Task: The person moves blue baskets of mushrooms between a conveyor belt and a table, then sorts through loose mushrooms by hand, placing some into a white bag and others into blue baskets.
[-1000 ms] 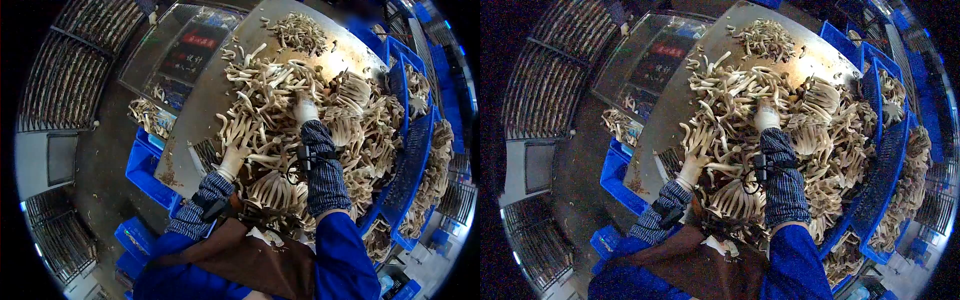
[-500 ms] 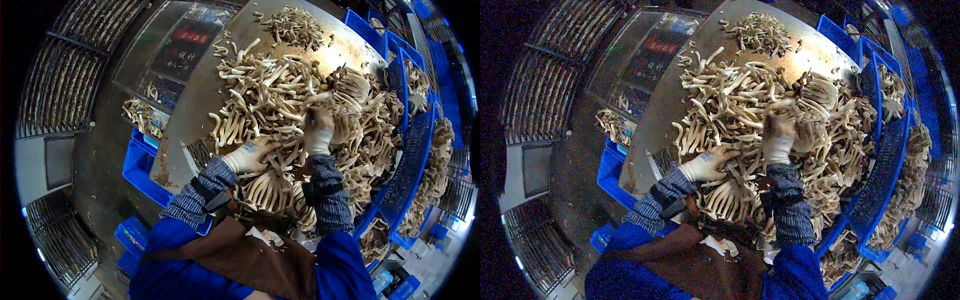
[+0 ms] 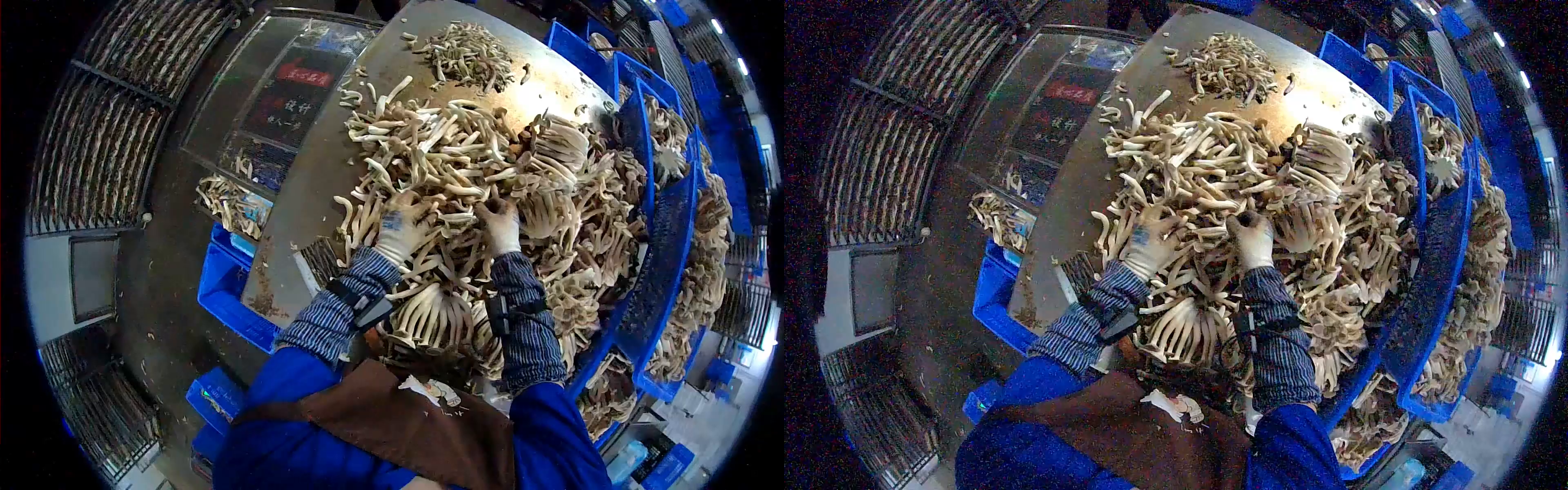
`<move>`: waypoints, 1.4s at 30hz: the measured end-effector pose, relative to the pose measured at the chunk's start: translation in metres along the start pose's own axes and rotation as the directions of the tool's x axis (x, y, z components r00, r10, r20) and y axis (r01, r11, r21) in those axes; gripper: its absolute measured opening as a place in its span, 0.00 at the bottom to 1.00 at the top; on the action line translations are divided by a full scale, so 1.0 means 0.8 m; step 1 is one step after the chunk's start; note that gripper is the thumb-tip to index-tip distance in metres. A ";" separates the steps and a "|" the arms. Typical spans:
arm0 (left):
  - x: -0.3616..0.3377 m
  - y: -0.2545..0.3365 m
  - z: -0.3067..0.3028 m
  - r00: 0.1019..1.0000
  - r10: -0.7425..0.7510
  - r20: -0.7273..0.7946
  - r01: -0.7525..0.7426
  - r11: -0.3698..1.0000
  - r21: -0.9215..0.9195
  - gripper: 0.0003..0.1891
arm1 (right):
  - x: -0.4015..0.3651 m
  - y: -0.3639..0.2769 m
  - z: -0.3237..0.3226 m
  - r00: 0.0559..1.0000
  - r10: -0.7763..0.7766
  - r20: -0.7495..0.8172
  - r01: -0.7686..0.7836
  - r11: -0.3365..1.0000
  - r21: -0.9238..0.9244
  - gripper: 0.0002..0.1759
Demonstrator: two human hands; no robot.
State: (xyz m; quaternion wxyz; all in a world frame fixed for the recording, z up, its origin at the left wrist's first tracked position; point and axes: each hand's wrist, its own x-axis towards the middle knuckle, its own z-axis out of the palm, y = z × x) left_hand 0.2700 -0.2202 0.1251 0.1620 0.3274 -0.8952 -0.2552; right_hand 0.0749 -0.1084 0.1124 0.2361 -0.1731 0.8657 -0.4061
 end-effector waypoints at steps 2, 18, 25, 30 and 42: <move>-0.013 0.004 0.003 0.983 0.047 -0.175 -0.053 0.998 -0.033 0.19 | -0.025 -0.015 -0.020 0.990 -0.129 0.061 0.133 0.989 -0.071 0.27; -0.130 0.013 -0.009 0.778 -0.489 0.394 0.576 0.305 -0.759 0.26 | -0.060 -0.064 0.009 0.968 -0.106 0.227 0.237 0.680 -0.694 0.33; -0.154 0.027 -0.017 0.755 -0.531 0.383 0.570 0.245 -0.784 0.24 | -0.028 -0.079 0.050 0.970 -0.024 0.243 0.223 0.494 -0.840 0.17; -0.155 0.026 -0.024 0.732 -0.627 0.266 0.510 0.245 -0.824 0.26 | -0.036 -0.069 0.029 0.950 -0.218 0.221 0.309 0.576 -0.757 0.19; -0.224 -0.005 -0.060 0.657 -0.741 0.142 0.422 0.206 -0.883 0.16 | -0.208 -0.045 -0.004 0.625 -0.175 0.761 0.071 0.983 0.168 0.21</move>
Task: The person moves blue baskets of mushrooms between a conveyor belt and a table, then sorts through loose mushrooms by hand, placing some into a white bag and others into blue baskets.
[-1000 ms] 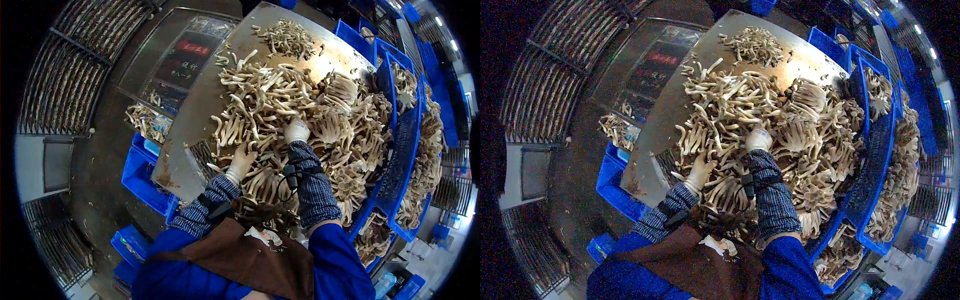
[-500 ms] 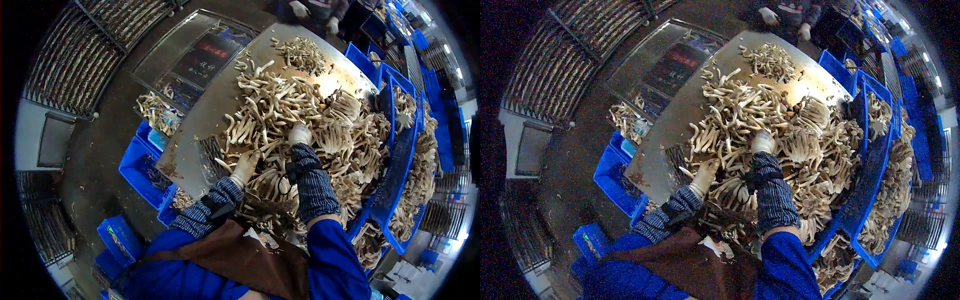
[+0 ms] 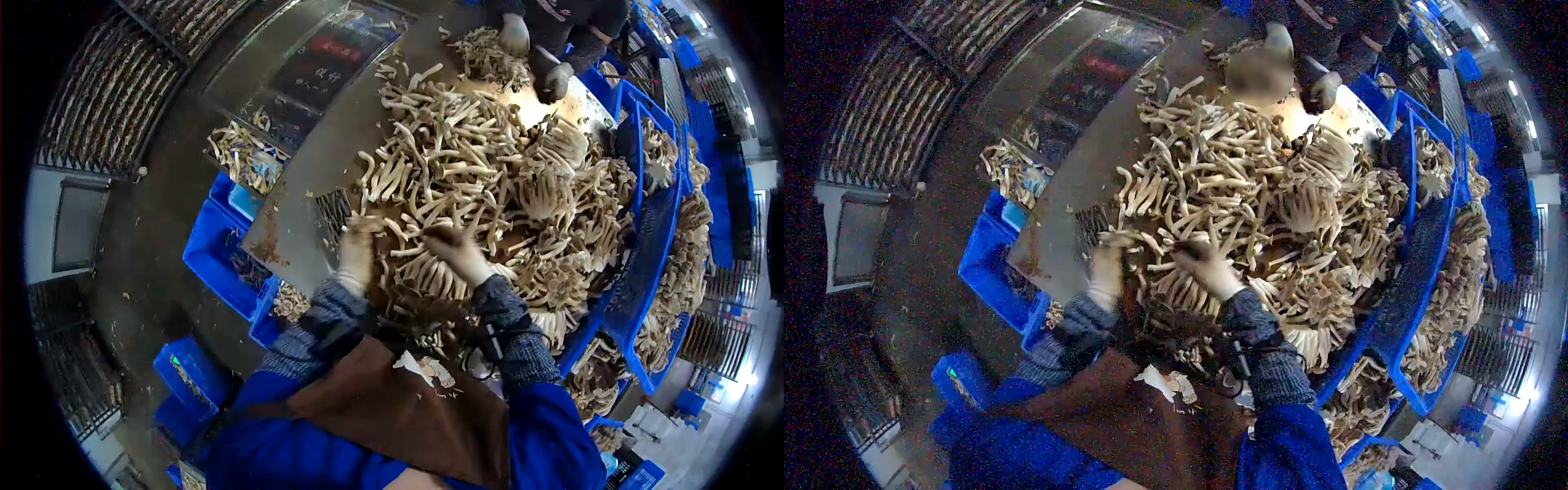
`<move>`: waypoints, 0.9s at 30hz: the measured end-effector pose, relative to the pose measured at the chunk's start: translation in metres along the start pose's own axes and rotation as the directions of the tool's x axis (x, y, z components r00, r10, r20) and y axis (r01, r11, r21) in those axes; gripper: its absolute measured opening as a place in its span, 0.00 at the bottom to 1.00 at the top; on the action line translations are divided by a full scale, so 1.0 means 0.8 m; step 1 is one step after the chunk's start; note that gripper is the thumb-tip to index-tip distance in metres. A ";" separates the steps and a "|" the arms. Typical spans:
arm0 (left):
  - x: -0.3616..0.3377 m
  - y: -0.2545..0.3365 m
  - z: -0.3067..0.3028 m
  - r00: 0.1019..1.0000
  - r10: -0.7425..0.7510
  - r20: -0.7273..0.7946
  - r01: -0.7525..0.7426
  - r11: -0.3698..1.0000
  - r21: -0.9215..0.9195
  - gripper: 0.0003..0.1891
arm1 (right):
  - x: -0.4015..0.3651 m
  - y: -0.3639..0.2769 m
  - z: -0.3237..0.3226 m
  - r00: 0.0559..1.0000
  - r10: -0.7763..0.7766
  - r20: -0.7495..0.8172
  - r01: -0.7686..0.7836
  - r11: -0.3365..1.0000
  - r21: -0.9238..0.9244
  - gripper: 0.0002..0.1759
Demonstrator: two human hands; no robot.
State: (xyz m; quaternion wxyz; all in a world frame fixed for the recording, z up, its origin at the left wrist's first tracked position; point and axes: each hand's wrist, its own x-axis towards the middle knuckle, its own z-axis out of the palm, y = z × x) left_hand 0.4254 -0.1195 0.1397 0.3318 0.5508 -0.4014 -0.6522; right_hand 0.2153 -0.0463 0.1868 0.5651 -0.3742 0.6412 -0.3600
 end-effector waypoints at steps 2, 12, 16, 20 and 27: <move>-0.005 -0.011 -0.088 0.983 -0.163 -0.084 0.151 0.979 -0.137 0.15 | 0.006 0.073 -0.060 0.895 0.006 -0.445 -0.086 0.983 -0.160 0.24; -0.063 0.031 -0.346 0.945 -0.079 -0.318 0.325 0.114 0.939 0.30 | -0.025 0.025 -0.068 0.944 -0.010 0.331 0.241 0.707 -0.665 0.31; -0.001 0.016 -0.280 0.983 0.158 -0.096 0.019 0.431 0.902 0.26 | 0.006 0.058 -0.014 0.828 -0.046 0.558 0.496 0.525 -0.692 0.37; 0.023 0.000 -0.139 0.958 0.091 0.271 -0.255 0.700 0.667 0.24 | 0.039 0.122 0.014 0.785 -0.332 0.523 0.586 0.125 -0.801 0.28; -0.037 0.047 0.028 0.858 0.016 0.514 -0.365 0.724 0.586 0.22 | -0.046 0.084 -0.010 0.994 0.105 0.040 -0.015 0.477 -0.879 0.40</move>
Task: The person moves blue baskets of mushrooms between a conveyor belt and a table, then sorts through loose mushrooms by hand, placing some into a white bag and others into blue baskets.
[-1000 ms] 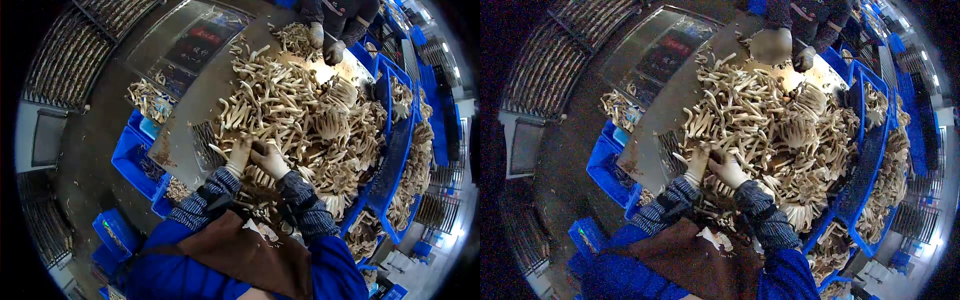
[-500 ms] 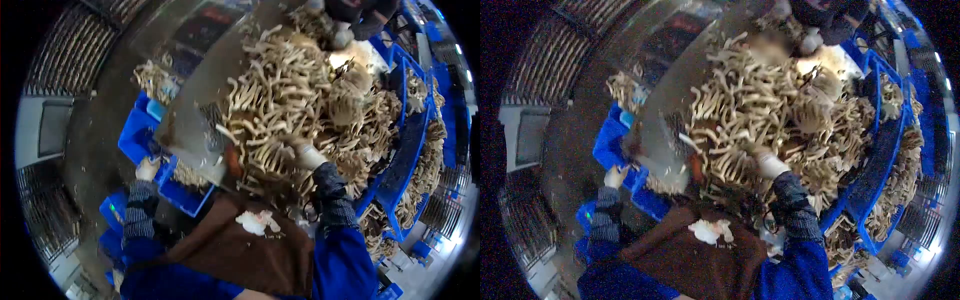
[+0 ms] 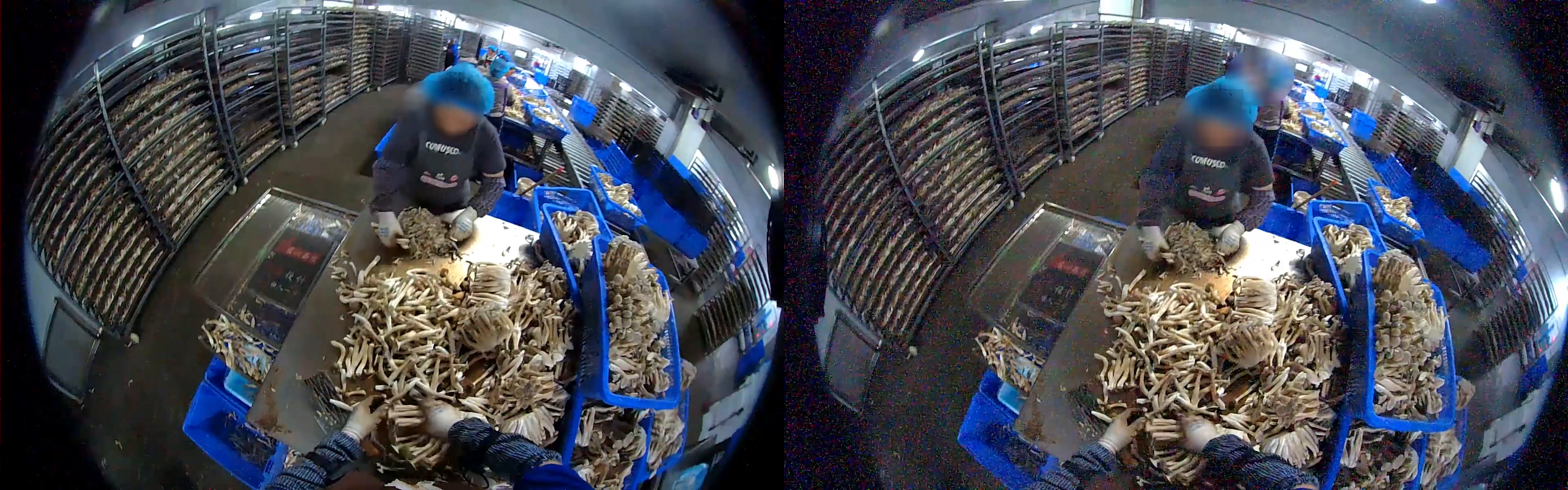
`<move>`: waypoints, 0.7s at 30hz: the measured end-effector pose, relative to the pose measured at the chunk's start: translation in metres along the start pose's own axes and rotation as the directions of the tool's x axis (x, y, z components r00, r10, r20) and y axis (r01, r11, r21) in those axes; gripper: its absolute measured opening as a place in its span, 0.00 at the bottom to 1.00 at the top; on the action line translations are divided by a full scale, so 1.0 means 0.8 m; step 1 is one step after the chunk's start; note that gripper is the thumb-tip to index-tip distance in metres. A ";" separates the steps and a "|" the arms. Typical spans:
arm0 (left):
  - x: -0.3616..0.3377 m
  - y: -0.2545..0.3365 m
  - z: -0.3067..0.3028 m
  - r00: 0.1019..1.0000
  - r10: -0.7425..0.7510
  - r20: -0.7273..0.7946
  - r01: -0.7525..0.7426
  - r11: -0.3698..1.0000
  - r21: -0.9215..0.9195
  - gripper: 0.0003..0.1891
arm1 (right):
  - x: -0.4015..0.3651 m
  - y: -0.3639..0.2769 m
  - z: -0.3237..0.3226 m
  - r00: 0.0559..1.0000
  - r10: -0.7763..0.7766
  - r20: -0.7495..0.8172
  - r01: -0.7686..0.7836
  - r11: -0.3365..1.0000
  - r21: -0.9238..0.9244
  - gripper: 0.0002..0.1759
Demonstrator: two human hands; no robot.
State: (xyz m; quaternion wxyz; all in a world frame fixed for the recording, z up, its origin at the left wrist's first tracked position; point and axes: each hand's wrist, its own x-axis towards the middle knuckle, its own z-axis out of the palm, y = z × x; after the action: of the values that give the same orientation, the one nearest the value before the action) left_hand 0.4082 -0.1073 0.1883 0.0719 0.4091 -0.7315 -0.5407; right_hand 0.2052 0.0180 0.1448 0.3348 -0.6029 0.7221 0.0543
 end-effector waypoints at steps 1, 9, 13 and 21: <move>0.026 -0.056 0.034 0.993 -0.119 0.000 0.111 0.934 -0.339 0.22 | -0.005 0.013 0.005 0.994 0.074 -0.077 -0.066 0.993 0.100 0.41; 0.087 -0.070 0.112 0.948 0.098 0.303 0.121 0.768 -0.629 0.21 | 0.021 0.034 0.018 0.931 -0.056 -0.361 -0.016 0.981 -0.192 0.34; 0.102 -0.060 0.127 0.948 0.201 0.247 0.104 0.538 -0.837 0.18 | -0.017 -0.038 -0.054 0.909 0.183 -0.373 -0.010 0.907 0.421 0.34; 0.119 -0.077 0.126 0.967 0.094 0.237 0.222 0.152 -0.963 0.24 | -0.013 -0.054 -0.048 0.752 0.441 -0.490 0.093 0.665 0.741 0.37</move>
State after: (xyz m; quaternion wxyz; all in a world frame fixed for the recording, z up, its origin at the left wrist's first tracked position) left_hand 0.3230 -0.1030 0.0634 0.2077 0.2253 -0.1883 -0.9331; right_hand 0.2288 -0.0031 0.1944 0.2737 -0.3226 0.8087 -0.4088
